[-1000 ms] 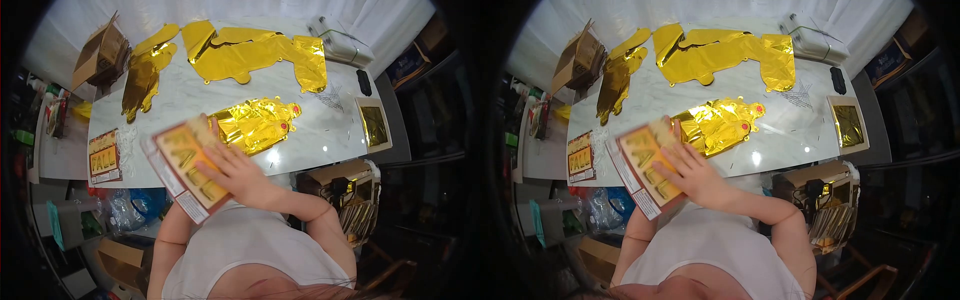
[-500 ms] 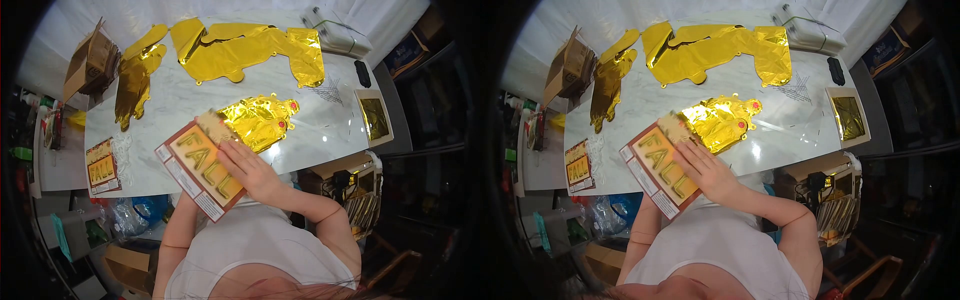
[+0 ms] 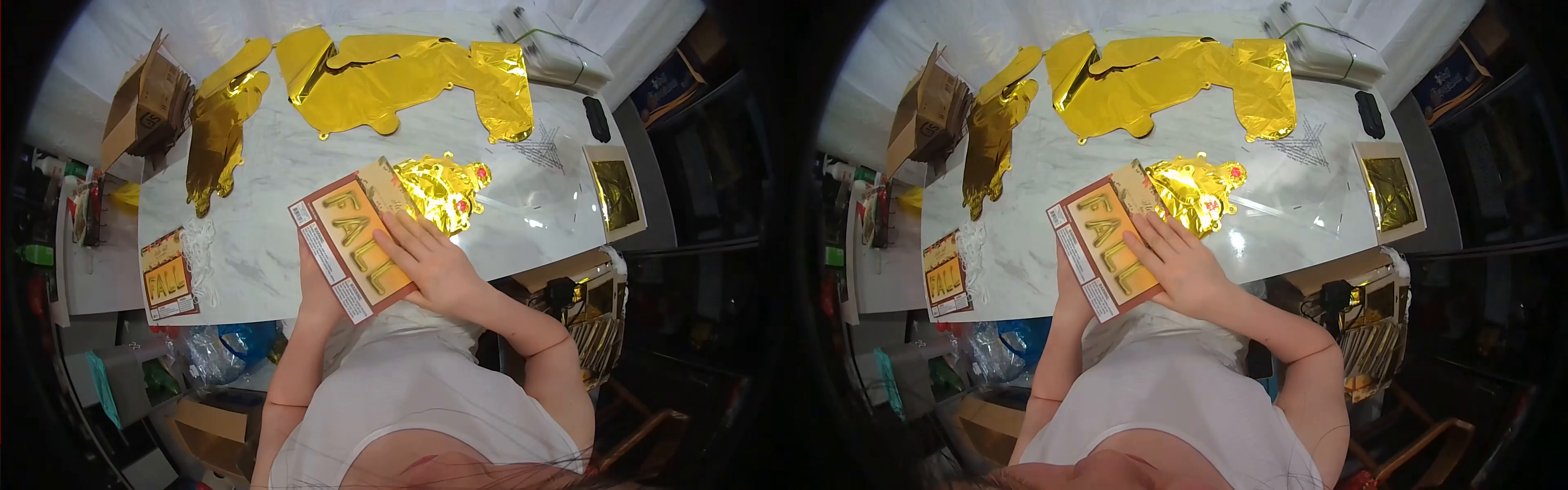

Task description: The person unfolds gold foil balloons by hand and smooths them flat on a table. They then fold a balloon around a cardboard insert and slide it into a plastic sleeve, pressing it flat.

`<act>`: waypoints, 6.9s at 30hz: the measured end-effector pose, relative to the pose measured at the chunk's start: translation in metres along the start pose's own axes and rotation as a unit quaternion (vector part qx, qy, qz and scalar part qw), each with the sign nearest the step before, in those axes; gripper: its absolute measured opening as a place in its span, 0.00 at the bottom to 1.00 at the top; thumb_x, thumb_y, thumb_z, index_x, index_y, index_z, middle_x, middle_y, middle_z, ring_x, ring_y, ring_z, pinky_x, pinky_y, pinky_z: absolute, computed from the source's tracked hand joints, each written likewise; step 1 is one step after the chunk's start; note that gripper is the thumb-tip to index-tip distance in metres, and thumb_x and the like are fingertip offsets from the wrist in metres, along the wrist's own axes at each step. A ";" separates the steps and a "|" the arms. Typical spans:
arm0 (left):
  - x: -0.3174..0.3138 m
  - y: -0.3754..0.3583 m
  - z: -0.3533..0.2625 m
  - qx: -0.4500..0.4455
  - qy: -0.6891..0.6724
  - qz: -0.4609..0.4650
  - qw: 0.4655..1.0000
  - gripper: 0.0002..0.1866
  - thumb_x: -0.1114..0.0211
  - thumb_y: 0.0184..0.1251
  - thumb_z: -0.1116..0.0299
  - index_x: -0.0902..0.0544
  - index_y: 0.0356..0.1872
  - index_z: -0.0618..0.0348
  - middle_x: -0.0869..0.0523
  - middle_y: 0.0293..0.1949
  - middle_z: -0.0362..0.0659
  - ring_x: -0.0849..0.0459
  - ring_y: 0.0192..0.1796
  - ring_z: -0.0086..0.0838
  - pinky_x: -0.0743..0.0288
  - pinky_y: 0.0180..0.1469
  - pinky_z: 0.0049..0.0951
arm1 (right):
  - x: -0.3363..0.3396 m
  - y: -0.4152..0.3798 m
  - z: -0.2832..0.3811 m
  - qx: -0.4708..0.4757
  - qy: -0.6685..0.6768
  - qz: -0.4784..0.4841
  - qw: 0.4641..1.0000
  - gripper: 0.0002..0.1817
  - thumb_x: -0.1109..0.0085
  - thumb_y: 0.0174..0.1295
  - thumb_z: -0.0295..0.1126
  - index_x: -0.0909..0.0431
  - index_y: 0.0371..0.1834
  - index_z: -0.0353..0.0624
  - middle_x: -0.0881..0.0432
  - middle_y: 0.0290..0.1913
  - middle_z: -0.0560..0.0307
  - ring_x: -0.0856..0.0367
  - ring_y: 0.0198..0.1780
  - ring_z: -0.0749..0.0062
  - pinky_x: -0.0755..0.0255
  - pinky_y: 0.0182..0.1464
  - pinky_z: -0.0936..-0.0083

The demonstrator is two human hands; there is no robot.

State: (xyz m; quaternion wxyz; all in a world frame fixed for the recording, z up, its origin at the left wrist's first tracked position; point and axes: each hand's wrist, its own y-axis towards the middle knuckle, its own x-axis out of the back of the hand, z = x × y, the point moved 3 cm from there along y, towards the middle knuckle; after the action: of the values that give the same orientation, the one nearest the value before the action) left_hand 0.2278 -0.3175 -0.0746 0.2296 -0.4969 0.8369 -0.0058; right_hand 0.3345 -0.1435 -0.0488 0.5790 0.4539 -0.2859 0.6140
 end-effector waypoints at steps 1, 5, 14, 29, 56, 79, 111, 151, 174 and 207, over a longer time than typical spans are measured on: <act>0.000 -0.001 -0.002 -0.054 0.140 0.006 0.989 0.29 0.39 0.85 0.64 0.36 0.79 0.58 0.19 0.70 0.50 0.18 0.71 0.38 0.19 0.71 0.39 | 0.002 0.000 -0.001 -0.001 0.001 0.000 1.000 0.54 0.26 0.62 0.46 0.44 0.89 0.42 0.44 0.89 0.39 0.42 0.87 0.44 0.45 0.85 0.48; 0.009 -0.001 -0.005 -0.229 0.527 0.066 0.815 0.37 0.31 0.76 0.66 0.35 0.81 0.60 0.20 0.72 0.50 0.27 0.79 0.40 0.32 0.80 0.43 | 0.007 -0.001 -0.004 0.006 0.077 -0.002 0.997 0.52 0.31 0.69 0.56 0.44 0.89 0.40 0.46 0.89 0.38 0.45 0.88 0.42 0.51 0.87 0.45; 0.026 0.001 -0.036 -0.343 0.311 -0.079 0.883 0.36 0.47 0.75 0.74 0.38 0.85 0.63 0.37 0.86 0.55 0.36 0.86 0.40 0.46 0.87 0.43 | 0.000 -0.001 -0.010 -0.010 0.093 0.003 0.996 0.44 0.38 0.77 0.53 0.40 0.87 0.39 0.43 0.89 0.42 0.45 0.89 0.44 0.53 0.87 0.46; -0.037 0.016 -0.048 -0.312 0.733 0.188 0.574 0.36 0.32 0.73 0.54 0.25 0.79 0.57 0.24 0.77 0.53 0.25 0.75 0.53 0.32 0.77 0.51 | 0.041 0.019 -0.059 -0.035 0.106 -0.039 0.993 0.27 0.35 0.74 0.32 0.26 0.74 0.37 0.23 0.73 0.41 0.25 0.73 0.43 0.29 0.74 0.53; -0.037 0.031 -0.041 -0.290 0.717 0.231 0.591 0.53 0.26 0.62 0.31 0.24 0.74 0.68 0.31 0.81 0.59 0.32 0.81 0.62 0.38 0.82 0.56 | 0.069 0.113 -0.106 -0.159 -0.179 0.113 0.964 0.39 0.08 0.38 0.46 0.12 0.57 0.46 0.14 0.60 0.52 0.13 0.59 0.49 0.20 0.58 0.50; -0.039 0.030 -0.050 -0.275 0.703 0.230 0.614 0.52 0.18 0.52 0.41 0.23 0.75 0.63 0.26 0.80 0.55 0.30 0.81 0.60 0.29 0.78 0.53 | 0.054 0.168 -0.114 -0.172 -0.155 0.359 0.904 0.29 0.09 0.38 0.36 0.08 0.45 0.35 0.07 0.44 0.42 0.08 0.47 0.48 0.16 0.47 0.54; -0.030 0.028 -0.047 -0.297 0.566 0.188 0.746 0.64 0.07 0.41 0.51 0.40 0.77 0.56 0.44 0.80 0.62 0.25 0.75 0.62 0.22 0.74 0.53 | 0.009 0.166 -0.072 -0.312 0.246 0.306 0.865 0.25 0.29 0.66 0.35 0.26 0.60 0.33 0.12 0.47 0.46 0.09 0.33 0.59 0.13 0.31 0.66; -0.005 -0.060 0.000 -0.344 0.654 0.150 0.656 0.40 0.19 0.63 0.61 0.22 0.78 0.45 0.44 0.87 0.61 0.46 0.88 0.63 0.51 0.84 0.69 | -0.004 0.056 -0.049 0.002 -0.087 -0.008 0.996 0.41 0.47 0.79 0.45 0.46 0.88 0.35 0.48 0.90 0.40 0.49 0.90 0.47 0.53 0.89 0.52; 0.131 -0.144 -0.036 -0.465 0.628 0.112 0.614 0.16 0.28 0.68 0.71 0.08 0.56 0.57 0.07 0.58 0.50 0.07 0.59 0.49 0.18 0.69 0.51 | -0.008 0.053 -0.047 0.003 -0.114 -0.013 0.993 0.41 0.51 0.82 0.49 0.46 0.88 0.33 0.47 0.90 0.40 0.50 0.90 0.48 0.54 0.89 0.53; -0.030 -0.037 0.000 -0.336 0.662 0.136 0.656 0.46 0.36 0.80 0.49 0.40 0.81 0.79 0.36 0.81 0.68 0.38 0.85 0.57 0.45 0.85 0.53 | 0.029 0.098 -0.089 -0.264 0.253 0.087 0.927 0.24 0.31 0.71 0.31 0.26 0.68 0.41 0.18 0.29 0.64 0.21 0.28 0.81 0.28 0.31 0.77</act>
State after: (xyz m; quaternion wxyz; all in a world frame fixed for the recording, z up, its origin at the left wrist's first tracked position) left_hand 0.2702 -0.3107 -0.0542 -0.5696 -0.2853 0.7706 -0.0205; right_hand 0.2215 -0.0691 -0.0438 0.6751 0.0872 -0.3201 0.6589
